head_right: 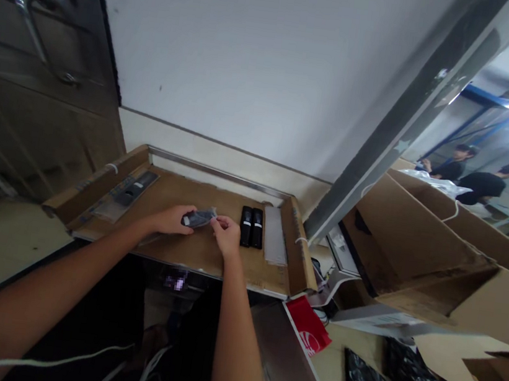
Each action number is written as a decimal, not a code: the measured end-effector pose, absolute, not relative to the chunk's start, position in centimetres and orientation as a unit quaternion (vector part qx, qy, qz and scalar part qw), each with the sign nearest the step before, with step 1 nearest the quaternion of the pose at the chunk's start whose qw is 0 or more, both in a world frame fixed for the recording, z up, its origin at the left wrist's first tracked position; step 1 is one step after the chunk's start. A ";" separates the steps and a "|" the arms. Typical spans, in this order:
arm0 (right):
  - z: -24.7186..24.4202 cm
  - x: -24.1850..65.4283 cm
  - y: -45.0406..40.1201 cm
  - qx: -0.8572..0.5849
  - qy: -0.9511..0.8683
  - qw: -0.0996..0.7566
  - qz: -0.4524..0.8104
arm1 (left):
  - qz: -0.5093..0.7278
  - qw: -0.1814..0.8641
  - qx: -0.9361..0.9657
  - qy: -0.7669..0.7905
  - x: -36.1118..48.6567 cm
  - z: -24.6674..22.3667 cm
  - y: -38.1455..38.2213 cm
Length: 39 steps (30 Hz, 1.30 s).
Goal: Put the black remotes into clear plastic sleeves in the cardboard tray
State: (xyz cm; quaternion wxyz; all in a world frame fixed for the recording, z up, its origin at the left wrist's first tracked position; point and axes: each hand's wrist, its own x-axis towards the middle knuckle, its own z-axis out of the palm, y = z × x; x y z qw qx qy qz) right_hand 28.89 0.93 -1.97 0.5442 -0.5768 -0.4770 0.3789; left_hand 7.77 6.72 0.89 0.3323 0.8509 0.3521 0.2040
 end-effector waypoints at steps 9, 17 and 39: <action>-2.3 29.3 1.3 -0.595 -0.478 0.541 0.353 | 0.204 0.317 0.850 0.367 8.0 1.5 6.0; -2.5 29.6 1.4 -0.571 -0.451 0.587 0.354 | 0.197 0.337 0.848 0.358 7.5 1.7 5.6; 14.5 23.5 4.4 -0.490 -0.651 0.548 0.193 | 0.473 0.347 0.716 0.379 6.7 -1.6 5.0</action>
